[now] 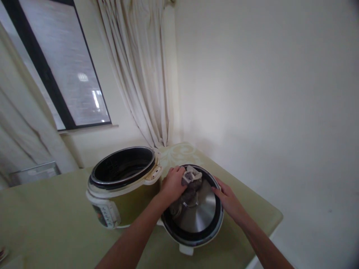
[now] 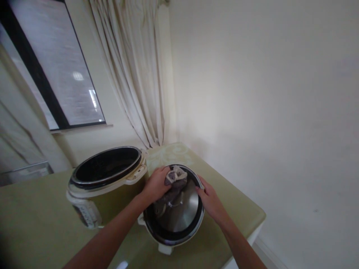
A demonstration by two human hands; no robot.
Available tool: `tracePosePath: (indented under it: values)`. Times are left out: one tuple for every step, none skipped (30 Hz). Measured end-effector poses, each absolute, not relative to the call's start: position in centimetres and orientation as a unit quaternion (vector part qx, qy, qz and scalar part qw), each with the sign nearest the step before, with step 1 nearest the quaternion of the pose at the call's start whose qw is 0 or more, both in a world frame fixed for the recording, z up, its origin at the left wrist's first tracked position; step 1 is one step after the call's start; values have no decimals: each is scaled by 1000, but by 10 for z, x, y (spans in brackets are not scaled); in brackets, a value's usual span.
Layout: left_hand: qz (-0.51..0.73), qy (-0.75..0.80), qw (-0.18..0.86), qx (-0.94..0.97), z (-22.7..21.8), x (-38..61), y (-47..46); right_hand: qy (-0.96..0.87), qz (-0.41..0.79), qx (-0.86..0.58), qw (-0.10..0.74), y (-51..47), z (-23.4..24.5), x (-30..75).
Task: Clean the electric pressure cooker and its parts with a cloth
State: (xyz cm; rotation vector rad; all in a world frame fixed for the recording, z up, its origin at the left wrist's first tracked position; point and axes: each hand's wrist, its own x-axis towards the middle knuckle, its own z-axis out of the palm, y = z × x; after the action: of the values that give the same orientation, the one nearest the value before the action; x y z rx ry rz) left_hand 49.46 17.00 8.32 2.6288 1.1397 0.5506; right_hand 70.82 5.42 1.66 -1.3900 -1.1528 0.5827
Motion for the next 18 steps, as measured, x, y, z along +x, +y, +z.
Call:
tracePosePath:
  values:
    - [218, 391, 124, 886, 83, 504, 169, -496, 247, -596, 581, 54, 16, 708]
    - [248, 383, 138, 879, 83, 513, 166, -501, 246, -594, 579, 54, 17, 708]
    - [273, 369, 154, 875, 82, 522, 162, -506, 243, -592, 578, 54, 17, 708]
    - [293, 350, 173, 873, 80, 529, 157, -510, 240, -590, 578, 54, 18, 708]
    - [303, 326, 191, 875, 79, 535, 152, -509, 237, -590, 580, 55, 18, 709]
    - [305, 303, 208, 879, 77, 539, 148, -503, 236, -591, 585, 55, 18, 709]
    - [298, 284, 222, 884, 75, 540, 143, -493, 238, -592, 592, 56, 17, 710]
    - [284, 268, 234, 890, 73, 540, 140, -481, 241, -591, 601, 57, 16, 710]
    - [265, 256, 246, 897, 71, 538, 137, -468, 246, -590, 610, 57, 14, 711]
    - [240, 246, 256, 904, 70, 535, 135, -454, 248, -589, 621, 58, 12, 711]
    - [211, 241, 264, 910, 69, 532, 133, -440, 249, -588, 632, 58, 10, 710]
    - [180, 238, 269, 916, 69, 527, 131, -427, 251, -587, 640, 58, 8, 710]
    - [150, 233, 266, 923, 70, 523, 130, -415, 257, -586, 647, 58, 6, 710]
    - [120, 226, 257, 932, 71, 519, 128, -406, 266, -584, 651, 58, 4, 709]
    - [91, 216, 243, 941, 74, 515, 127, -398, 276, -582, 653, 58, 4, 709]
    - [63, 199, 228, 951, 77, 510, 126, -393, 287, -581, 652, 57, 4, 708]
    - [35, 179, 216, 959, 79, 505, 126, -392, 295, -581, 649, 57, 4, 708]
    - [3, 157, 208, 965, 82, 500, 126, -393, 295, -582, 648, 56, 6, 707]
